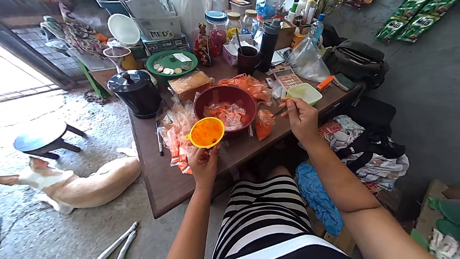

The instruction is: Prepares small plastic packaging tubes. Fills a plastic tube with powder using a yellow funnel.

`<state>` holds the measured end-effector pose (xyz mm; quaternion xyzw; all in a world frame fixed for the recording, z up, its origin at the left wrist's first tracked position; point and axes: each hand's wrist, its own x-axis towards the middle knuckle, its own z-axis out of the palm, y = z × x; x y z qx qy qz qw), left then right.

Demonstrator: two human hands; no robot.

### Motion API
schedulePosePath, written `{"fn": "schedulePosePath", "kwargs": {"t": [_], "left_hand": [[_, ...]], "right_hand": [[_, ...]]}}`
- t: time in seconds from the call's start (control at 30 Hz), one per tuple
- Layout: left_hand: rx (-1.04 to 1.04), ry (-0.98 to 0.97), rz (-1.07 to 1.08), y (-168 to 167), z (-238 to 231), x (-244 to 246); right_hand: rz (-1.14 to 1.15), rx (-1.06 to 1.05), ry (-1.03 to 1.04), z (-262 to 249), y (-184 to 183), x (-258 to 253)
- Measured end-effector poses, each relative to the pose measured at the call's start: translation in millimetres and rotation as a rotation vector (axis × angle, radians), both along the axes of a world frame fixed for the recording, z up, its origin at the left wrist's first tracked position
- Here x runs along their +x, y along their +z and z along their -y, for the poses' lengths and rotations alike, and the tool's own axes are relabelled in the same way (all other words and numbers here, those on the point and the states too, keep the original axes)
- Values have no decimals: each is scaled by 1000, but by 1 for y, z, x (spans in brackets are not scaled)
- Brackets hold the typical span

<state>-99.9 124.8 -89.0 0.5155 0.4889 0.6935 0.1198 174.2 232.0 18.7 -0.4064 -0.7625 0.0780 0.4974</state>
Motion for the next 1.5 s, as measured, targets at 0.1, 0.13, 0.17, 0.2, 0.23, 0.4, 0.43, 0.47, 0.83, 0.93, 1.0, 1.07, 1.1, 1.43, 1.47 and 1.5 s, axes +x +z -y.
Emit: {"fn": "schedulePosePath", "kwargs": {"t": [0.1,0.13,0.17,0.2,0.23,0.4,0.43,0.47,0.83,0.93,1.0,1.07,1.1,1.43,1.47,1.5], "left_hand": [[9,-20,8,1,1,1],[15,-18,-2,1,2,1],[27,-19,-13,0,2,1],[41,-33,-15,-1,3,1],[49,-67,-5,-1,4,4],[-96,-492,110,14,7,42],[-146,-552,120,17,3,52],[-200,-595,125,18,-2,61],[-447,-660,230,18,-46,106],[-407,-685,210,24,-47,105],[-388,-689,182,28,-51,104],[-372,-687,162,31,-55,104],[-371,-686,155,33,-56,104],[-397,-703,89,39,-71,116],[-397,-695,51,44,-76,116],[-402,-684,19,49,-81,116]], "right_hand": [[-35,-135,-13,-12,1,-7],[-54,-197,-19,-15,1,-9],[-74,-250,-20,-19,2,-9],[-98,-295,-15,-21,4,-9],[-122,-333,-9,-22,6,-9],[-166,-371,-10,-29,17,-3],[-155,-376,-9,-30,17,-3],[-147,-383,-7,-31,16,-3],[-412,-443,46,-28,-5,21],[-506,-407,64,-32,-2,35],[-531,-384,64,-34,1,41],[-541,-359,55,-36,1,45],[-540,-352,53,-37,1,47],[-709,-393,50,-46,-5,40],[-731,-401,40,-47,-5,38],[-755,-406,29,-49,-5,38]]}}
